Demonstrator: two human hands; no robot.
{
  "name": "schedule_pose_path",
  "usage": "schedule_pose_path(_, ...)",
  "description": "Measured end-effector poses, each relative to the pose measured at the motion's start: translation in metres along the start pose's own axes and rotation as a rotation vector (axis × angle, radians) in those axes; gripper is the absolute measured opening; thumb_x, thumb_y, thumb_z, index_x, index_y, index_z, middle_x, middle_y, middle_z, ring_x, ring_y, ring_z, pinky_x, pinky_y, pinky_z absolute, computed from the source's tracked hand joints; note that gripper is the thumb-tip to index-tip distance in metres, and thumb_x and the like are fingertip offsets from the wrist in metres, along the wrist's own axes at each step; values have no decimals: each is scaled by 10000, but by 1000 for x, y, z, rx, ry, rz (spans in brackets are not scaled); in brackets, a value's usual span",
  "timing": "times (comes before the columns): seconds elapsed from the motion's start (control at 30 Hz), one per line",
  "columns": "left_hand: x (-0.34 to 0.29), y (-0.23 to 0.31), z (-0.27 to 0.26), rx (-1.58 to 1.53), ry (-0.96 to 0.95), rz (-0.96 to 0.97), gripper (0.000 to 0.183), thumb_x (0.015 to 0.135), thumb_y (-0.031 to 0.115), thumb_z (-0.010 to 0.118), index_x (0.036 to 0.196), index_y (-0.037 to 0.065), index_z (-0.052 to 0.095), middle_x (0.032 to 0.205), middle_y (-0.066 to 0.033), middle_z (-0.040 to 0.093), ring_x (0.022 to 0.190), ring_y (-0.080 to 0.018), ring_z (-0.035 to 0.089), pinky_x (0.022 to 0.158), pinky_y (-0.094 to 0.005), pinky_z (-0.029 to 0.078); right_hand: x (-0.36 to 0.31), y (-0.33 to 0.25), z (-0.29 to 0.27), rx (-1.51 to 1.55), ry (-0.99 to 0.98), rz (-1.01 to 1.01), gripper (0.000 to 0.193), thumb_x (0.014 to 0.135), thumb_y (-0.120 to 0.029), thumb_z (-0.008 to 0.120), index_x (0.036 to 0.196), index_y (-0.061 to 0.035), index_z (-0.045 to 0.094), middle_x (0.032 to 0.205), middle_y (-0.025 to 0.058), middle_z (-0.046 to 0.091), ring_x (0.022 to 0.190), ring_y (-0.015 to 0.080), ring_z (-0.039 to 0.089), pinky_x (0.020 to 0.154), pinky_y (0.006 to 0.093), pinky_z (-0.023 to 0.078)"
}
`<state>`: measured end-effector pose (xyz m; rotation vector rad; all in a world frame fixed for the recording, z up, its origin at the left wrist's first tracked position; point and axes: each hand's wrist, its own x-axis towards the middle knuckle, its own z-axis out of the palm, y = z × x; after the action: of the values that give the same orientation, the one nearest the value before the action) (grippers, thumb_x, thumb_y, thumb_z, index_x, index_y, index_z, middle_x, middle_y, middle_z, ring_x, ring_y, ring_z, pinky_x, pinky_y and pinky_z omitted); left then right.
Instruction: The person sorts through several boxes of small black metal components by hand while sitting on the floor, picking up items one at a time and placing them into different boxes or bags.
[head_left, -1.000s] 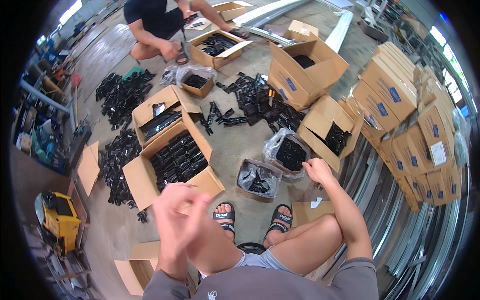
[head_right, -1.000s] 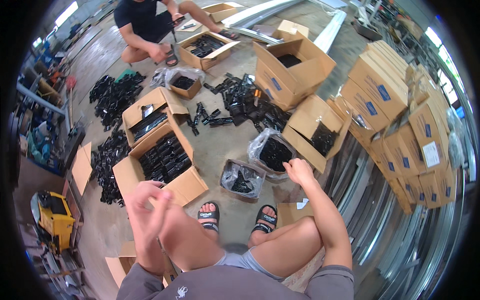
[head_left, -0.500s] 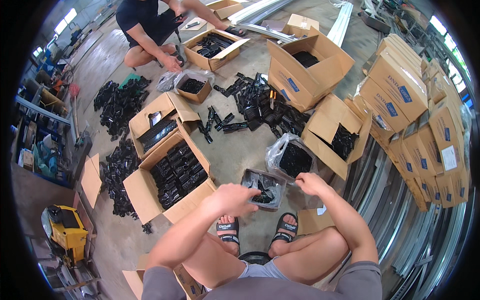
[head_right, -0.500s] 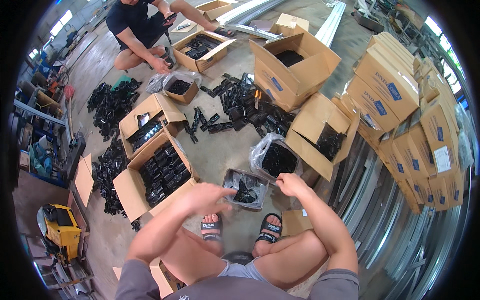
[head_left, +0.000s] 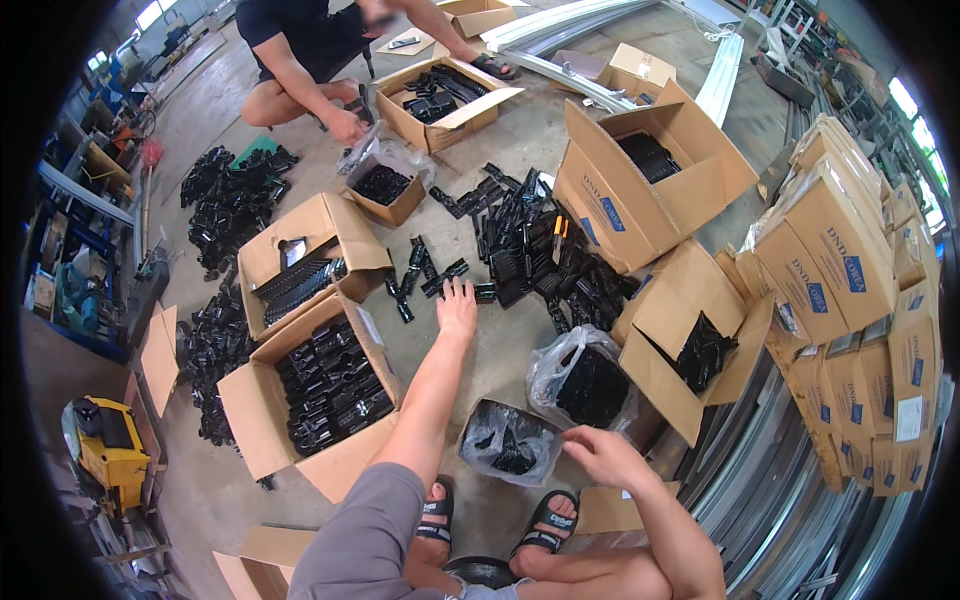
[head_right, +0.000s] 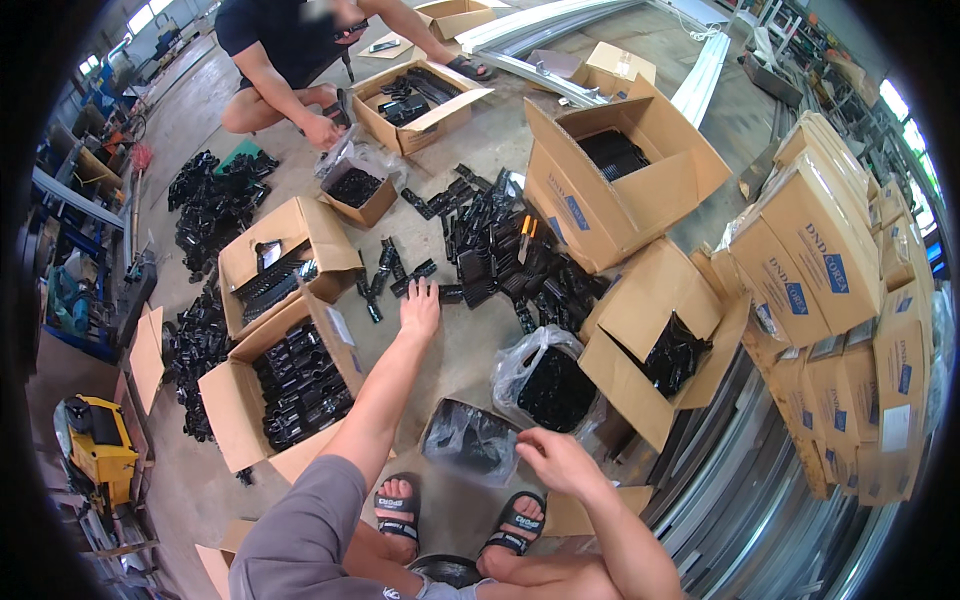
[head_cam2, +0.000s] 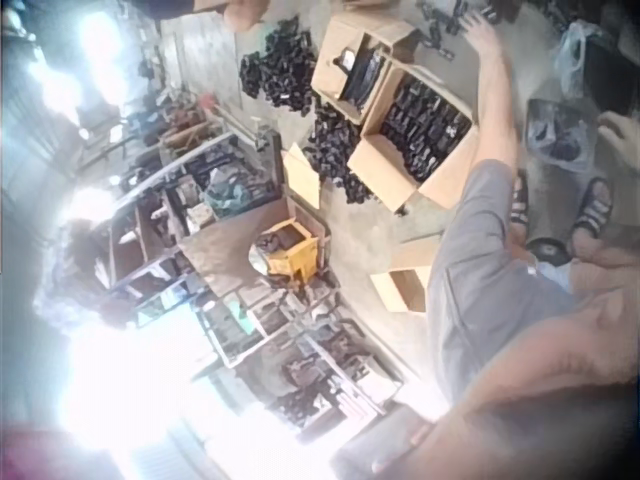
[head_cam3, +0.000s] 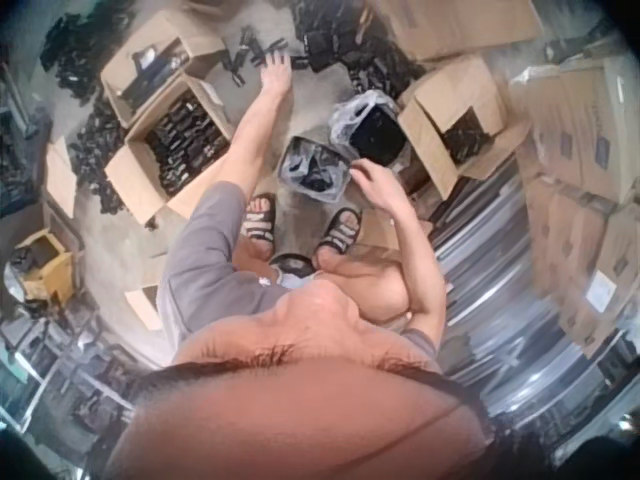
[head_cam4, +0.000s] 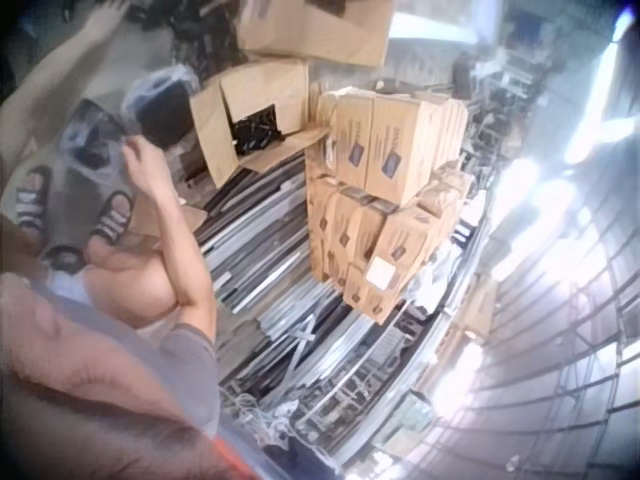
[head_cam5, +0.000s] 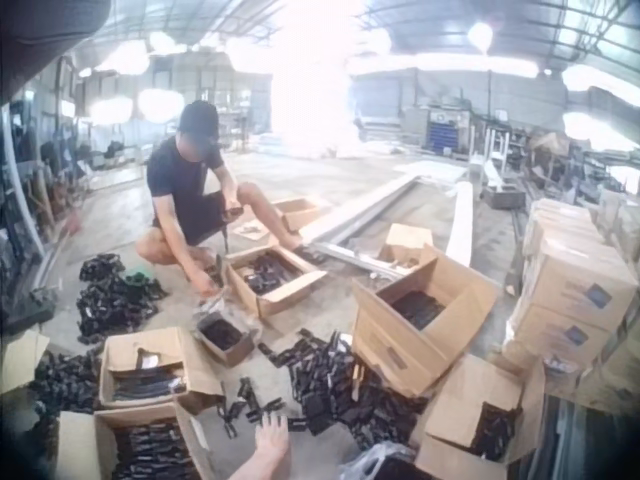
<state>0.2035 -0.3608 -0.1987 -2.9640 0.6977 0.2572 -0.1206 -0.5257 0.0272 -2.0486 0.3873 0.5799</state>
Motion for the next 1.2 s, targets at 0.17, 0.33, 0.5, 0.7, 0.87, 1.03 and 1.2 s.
schedule_pose_path(0.17,33,3,14,72,51,125,267,877,130,621,1140,87,622,1166,-115,668,1135,-267,644,916,-444,505,5,8,-3,69,-26,61,370,971,-286,596,1222,-21,655,1078,181,719,971,312,698,852,386,536)
schedule_pose_path(0.33,29,-1,16,148,155,202,93,892,137,590,952,118,658,904,-81,737,822,-249,738,766,-397,555,9,2,-3,35,-28,33,369,969,-285,599,1214,-16,659,1078,184,717,963,307,698,843,382,536)
schedule_pose_path(0.5,2,-3,-2,-102,-78,115,193,820,134,664,1000,65,678,989,-167,739,883,-323,738,780,-441,579,3,-2,2,-30,11,-74,372,982,-291,589,1224,-15,646,1045,178,720,943,289,700,830,376,536)
schedule_pose_path(0.7,-36,9,-41,-507,-48,-82,296,756,230,746,955,14,713,903,-202,740,923,-337,728,773,-428,583,-19,-17,2,-88,74,-72,360,971,-286,592,1208,-24,657,1068,189,717,992,317,695,870,386,530)
schedule_pose_path(0.87,-42,-19,-77,-1050,-315,-97,368,804,232,799,1024,-35,675,867,-104,718,704,-174,695,580,-332,557,-27,-29,9,-165,126,-153,349,963,-309,585,1164,-37,674,1068,205,711,1021,365,681,895,433,531)
schedule_pose_path(1.03,-71,-18,-120,-1360,-255,-116,289,878,204,753,1017,-38,677,863,-85,714,687,-153,664,574,-308,544,-49,-48,12,-216,145,-173,347,957,-319,597,1165,-52,676,1055,189,719,1009,358,686,888,432,536)
schedule_pose_path(1.2,-88,-26,-151,-1188,-134,-67,256,852,166,744,975,-50,683,847,-80,707,658,-142,644,567,-318,533,-70,-77,12,-184,183,-175,348,951,-316,611,1163,-49,680,1045,182,724,1001,350,692,883,429,537)
